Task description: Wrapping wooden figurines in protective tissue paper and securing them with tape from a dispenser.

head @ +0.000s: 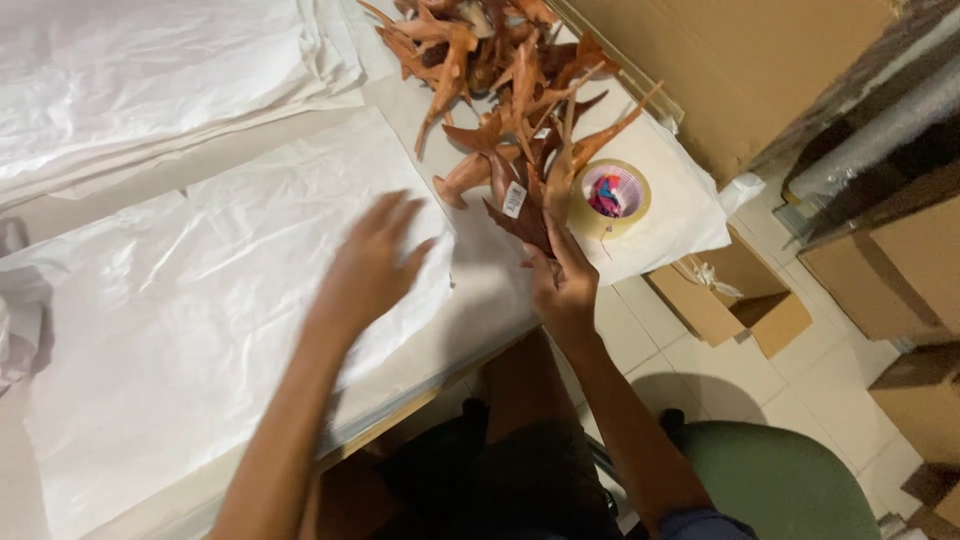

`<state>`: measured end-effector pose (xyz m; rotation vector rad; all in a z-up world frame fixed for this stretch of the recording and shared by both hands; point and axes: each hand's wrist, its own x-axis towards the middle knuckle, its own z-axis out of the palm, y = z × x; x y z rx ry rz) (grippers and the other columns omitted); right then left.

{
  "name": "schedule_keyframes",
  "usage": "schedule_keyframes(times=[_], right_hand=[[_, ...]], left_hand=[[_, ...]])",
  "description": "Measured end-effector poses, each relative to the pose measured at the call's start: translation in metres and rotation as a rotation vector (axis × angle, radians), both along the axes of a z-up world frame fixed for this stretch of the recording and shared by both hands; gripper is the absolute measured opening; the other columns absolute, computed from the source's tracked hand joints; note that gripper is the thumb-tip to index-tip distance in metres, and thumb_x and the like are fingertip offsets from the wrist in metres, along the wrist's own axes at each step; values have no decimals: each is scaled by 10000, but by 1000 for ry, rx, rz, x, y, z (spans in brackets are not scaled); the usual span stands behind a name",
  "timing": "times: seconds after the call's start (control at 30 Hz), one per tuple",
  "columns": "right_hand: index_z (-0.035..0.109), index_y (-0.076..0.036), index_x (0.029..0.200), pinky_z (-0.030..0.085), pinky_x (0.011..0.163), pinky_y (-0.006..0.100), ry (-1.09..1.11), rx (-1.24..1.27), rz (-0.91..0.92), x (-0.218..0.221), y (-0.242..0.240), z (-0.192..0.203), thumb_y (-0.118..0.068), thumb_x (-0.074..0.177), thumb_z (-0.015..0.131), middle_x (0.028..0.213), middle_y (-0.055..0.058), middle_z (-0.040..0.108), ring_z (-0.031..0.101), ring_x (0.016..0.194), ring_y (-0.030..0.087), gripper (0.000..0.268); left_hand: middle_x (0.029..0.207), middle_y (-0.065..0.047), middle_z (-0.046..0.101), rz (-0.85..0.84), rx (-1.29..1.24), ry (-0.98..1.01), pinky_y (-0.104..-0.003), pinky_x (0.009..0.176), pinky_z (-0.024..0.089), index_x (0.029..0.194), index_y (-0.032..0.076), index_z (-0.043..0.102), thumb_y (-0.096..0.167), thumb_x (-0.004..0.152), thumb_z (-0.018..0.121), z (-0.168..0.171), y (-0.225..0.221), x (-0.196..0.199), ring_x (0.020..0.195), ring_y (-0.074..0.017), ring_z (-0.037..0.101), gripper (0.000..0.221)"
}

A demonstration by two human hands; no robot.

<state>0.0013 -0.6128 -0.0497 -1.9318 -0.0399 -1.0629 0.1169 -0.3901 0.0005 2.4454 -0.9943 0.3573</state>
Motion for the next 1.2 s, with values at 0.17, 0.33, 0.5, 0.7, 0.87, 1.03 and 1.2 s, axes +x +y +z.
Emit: schedule_keyframes(times=[0.17,0.33,0.5,0.7,0.87,1.03,1.2], right_hand=[[553,5,1449,648,717,405,-31,-119,-123,-14,-8,7,-24,1012,614,1247,207,644,717,1018,339,443],[506,55,1465,640,677,344,-60,5,-146,-31,-40,5,81,1012,547,1163,215,619,694,864,240,456],[521,67,1461,608,797,450,-159,-69,-231,-5,-64,25,-51,1080,558,1202,238,620,695,1010,322,401],[556,-16,1463,551,980,491,-58,-135,-252,33,-73,10,-121,1064,610,1268,225,646,661,1153,389,416],[544,-36,1476,527,1015,510,109,-245,-314,42,-66,12,-195,1064,634,1340,227,629,644,1212,426,451],[550,-94,1473,511,1017,524,193,-225,-311,41,-61,19,-247,1045,651,1312,206,640,655,1186,418,465],[573,-153,1464,506,977,496,188,-263,-308,47,-70,2,-301,1040,637,1256,165,653,672,1135,379,453]], left_hand=[[1210,-205,666,-1,-124,-166,-498,895,587,1518,83,462,351,870,783,-91,-101,71,1120,-405,690,772],[1038,-47,674,164,-3,-187,-483,860,544,1360,174,575,332,855,786,-85,-120,81,982,-275,691,570],[1010,-27,652,151,-64,-165,-482,818,533,1293,194,635,304,845,812,-57,-110,67,963,-262,674,494],[1044,-71,592,125,-116,-104,-518,922,464,1261,139,678,301,877,753,8,-95,31,1063,-295,570,424],[1038,-94,529,105,-255,99,-536,876,482,1245,128,643,372,856,701,28,-81,26,1047,-354,569,463],[983,-171,524,63,-447,207,-534,820,530,1199,92,630,217,823,734,49,-56,19,953,-446,612,410],[950,-193,613,110,-581,357,-463,782,570,1177,154,675,171,829,733,51,-15,21,901,-384,678,353]])
